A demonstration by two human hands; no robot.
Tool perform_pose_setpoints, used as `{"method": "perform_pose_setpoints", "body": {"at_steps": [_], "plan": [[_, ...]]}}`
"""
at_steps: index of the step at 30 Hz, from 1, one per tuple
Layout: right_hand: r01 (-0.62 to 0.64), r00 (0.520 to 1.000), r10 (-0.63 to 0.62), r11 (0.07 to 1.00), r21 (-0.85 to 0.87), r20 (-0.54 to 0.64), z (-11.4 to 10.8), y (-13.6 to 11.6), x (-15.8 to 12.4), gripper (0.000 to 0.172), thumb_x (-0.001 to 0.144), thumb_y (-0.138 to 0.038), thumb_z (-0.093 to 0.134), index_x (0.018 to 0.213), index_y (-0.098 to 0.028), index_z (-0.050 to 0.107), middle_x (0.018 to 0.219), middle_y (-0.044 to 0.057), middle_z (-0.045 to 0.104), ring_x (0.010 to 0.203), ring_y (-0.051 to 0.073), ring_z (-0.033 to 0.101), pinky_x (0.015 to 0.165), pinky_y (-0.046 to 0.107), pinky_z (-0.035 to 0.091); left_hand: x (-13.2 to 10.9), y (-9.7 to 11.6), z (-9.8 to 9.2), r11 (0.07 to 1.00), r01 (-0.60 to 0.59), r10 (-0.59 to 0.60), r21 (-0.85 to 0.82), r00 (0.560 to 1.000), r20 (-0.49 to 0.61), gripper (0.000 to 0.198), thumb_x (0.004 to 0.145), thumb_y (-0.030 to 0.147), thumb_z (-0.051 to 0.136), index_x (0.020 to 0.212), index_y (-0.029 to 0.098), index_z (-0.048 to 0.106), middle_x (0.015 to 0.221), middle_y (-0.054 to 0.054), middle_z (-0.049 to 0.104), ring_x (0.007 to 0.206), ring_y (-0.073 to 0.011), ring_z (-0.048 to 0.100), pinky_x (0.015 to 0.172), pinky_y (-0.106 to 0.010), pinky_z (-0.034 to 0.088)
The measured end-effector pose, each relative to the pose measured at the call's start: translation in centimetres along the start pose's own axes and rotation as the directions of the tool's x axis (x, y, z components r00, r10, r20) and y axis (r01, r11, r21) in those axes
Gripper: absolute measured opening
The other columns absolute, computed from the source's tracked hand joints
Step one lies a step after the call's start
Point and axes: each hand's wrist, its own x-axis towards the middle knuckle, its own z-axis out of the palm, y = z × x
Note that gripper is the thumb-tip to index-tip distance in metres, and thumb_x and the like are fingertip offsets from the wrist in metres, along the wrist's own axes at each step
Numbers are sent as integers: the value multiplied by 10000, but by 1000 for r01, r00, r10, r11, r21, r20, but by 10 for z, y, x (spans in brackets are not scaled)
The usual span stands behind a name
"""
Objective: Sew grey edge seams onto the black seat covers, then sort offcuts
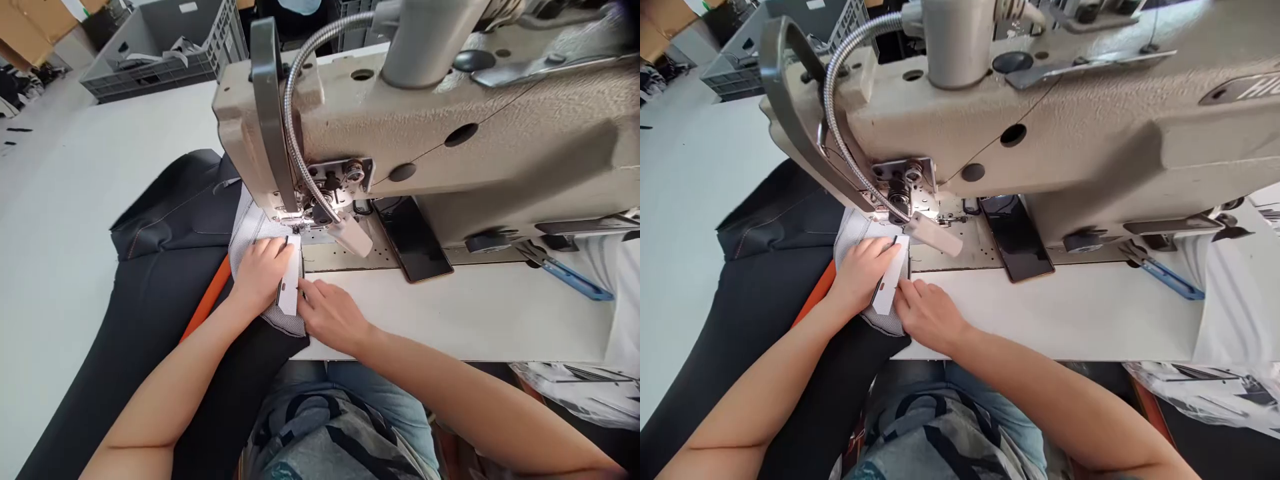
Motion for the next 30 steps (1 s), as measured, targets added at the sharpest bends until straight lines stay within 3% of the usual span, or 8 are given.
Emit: {"method": "perform_pose_setpoints", "body": {"at_steps": [5, 11, 19, 23, 26, 30], "plan": [[103, 995, -103, 993, -62, 2, 5, -5, -6, 344, 846, -32, 405, 1058, -44, 676, 1065, 199, 689, 597, 169, 586, 462, 297, 414, -2, 3, -4, 998, 0, -4, 57, 997, 72, 376, 908, 171, 463, 1268, 141, 569, 1315, -87, 582, 1074, -277, 539, 788, -413, 470], [81, 995, -78, 995, -53, 64, 4, -6, -8, 367, 867, -38, 405, 1135, -44, 656, 1160, 206, 669, 624, 158, 611, 487, 290, 438, -1, 3, -4, 996, 4, -13, 87, 995, 94, 475, 893, 159, 462, 1365, 148, 504, 1321, -69, 580, 1051, -284, 531, 796, -437, 474], [-43, 999, 41, 996, -76, -19, 3, -2, -4, 308, 844, -19, 419, 1017, -93, 663, 1204, 153, 661, 611, 138, 544, 529, 294, 380, 6, 0, -4, 998, -15, 8, 60, 992, 127, 501, 914, 171, 408, 1409, 120, 465, 1429, -85, 500, 1201, -298, 492, 927, -452, 478], [-61, 992, 56, 997, -38, -115, 6, 3, -2, 209, 824, -3, 456, 848, -136, 615, 998, 96, 690, 599, 129, 481, 549, 302, 286, 4, -1, -5, 996, -81, 71, 44, 980, 185, 564, 882, 138, 413, 1438, 43, 417, 1504, -168, 394, 1365, -343, 371, 1069, -470, 404], [-76, 986, 77, 997, 13, -150, 7, 7, -1, 194, 844, -15, 460, 781, -153, 581, 852, 59, 660, 612, 133, 472, 566, 306, 266, 3, -3, -1, 992, -119, 112, 47, 986, 124, 545, 887, 183, 430, 1404, 13, 460, 1452, -218, 444, 1355, -365, 394, 1079, -478, 395], [-101, 994, 103, 993, 55, -21, 6, 11, 0, 238, 860, -56, 450, 979, -126, 644, 1113, 96, 670, 628, 126, 500, 565, 300, 324, 10, -10, 9, 986, -152, 157, 74, 985, -68, 474, 879, 266, 481, 1278, 35, 593, 1295, -204, 590, 1213, -336, 536, 972, -454, 470]]}}
